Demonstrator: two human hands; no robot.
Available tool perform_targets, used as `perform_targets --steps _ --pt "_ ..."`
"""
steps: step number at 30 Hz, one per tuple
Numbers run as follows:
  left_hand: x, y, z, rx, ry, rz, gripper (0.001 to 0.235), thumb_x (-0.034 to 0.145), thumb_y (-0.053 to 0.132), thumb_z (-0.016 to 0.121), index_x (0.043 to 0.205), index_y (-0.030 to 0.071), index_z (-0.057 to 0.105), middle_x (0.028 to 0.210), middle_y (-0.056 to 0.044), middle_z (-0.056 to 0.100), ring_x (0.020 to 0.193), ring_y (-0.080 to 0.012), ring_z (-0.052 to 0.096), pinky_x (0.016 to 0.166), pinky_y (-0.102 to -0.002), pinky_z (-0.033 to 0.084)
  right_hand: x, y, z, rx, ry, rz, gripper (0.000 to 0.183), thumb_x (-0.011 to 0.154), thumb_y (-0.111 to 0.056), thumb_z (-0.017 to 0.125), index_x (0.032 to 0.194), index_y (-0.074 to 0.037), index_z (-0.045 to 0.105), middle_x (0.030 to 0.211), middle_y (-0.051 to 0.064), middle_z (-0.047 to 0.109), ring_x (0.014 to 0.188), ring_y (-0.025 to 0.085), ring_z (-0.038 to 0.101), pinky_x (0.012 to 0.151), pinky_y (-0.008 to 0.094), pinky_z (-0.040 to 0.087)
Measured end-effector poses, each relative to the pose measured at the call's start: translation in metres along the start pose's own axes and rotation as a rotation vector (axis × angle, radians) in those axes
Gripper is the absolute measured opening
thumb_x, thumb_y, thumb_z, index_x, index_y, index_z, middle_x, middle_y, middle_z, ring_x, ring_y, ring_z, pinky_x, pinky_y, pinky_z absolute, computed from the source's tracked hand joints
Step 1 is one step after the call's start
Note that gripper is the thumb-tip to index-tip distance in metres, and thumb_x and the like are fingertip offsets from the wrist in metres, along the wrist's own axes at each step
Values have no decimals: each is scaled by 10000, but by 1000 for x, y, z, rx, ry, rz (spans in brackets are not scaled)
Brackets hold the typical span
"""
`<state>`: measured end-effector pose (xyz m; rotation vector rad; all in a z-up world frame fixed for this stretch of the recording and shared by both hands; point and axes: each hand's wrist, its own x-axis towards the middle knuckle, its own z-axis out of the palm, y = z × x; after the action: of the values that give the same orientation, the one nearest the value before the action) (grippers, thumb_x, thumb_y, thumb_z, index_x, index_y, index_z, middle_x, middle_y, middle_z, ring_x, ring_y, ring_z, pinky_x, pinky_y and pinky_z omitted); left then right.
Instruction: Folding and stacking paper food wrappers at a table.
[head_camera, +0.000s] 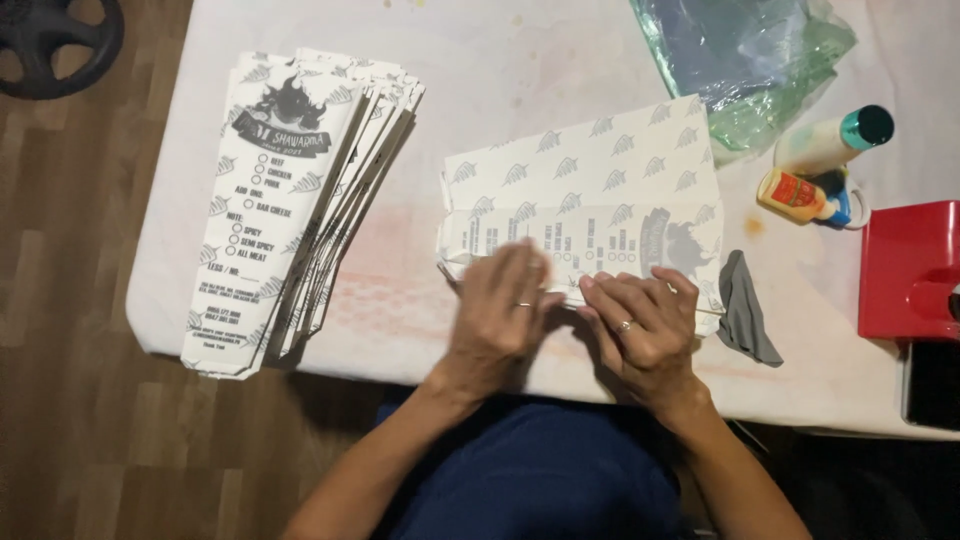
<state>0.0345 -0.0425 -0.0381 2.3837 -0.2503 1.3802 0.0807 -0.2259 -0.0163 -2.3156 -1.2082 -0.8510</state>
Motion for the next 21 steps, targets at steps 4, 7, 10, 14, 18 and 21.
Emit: perform_targets --steps 4,7,10,14,18,21 --pt "14 17 0 -69 27 32 218 936 17 727 1035 -174 689 1046 -357 694 916 -499 705 781 -517 599 9 -2 -4 4 54 -40 86 926 -206 788 977 -141 809 957 9 765 819 220 678 1063 459 435" --pt "8 -9 -11 -77 85 9 195 967 10 669 1061 -158 696 1058 -338 700 931 -504 701 801 -544 591 11 0 -8 14 25 -53 99 924 -216 796 1005 -161 814 961 2 767 833 213 680 1073 467 424" --pt "5 -39 -37 -164 48 -105 235 953 18 695 1101 -165 683 1085 -323 685 973 -504 673 842 -568 573 9 4 -8 50 11 -44 140 919 -203 811 1050 -152 823 971 8 773 850 217 682 1086 473 419" --pt "-5 -68 -59 -113 24 -203 210 942 -14 709 1055 -190 693 1057 -317 663 942 -471 654 813 -532 580 5 4 -4 75 37 -34 170 924 -207 808 1086 -159 827 975 10 776 862 216 685 1107 465 405" --pt "37 -37 -61 -57 141 -168 202 976 -17 664 1085 -188 663 1009 -335 635 853 -491 631 757 -554 568 6 5 -4 85 36 -28 235 913 -192 809 1145 -153 822 1000 20 777 865 218 685 1102 453 411" --pt "22 9 -7 -109 139 -41 180 920 -6 734 1035 -142 717 1018 -301 705 900 -466 708 803 -550 599 11 1 -7 75 27 -17 206 896 -202 822 1099 -167 827 955 6 779 847 216 694 1111 459 415"
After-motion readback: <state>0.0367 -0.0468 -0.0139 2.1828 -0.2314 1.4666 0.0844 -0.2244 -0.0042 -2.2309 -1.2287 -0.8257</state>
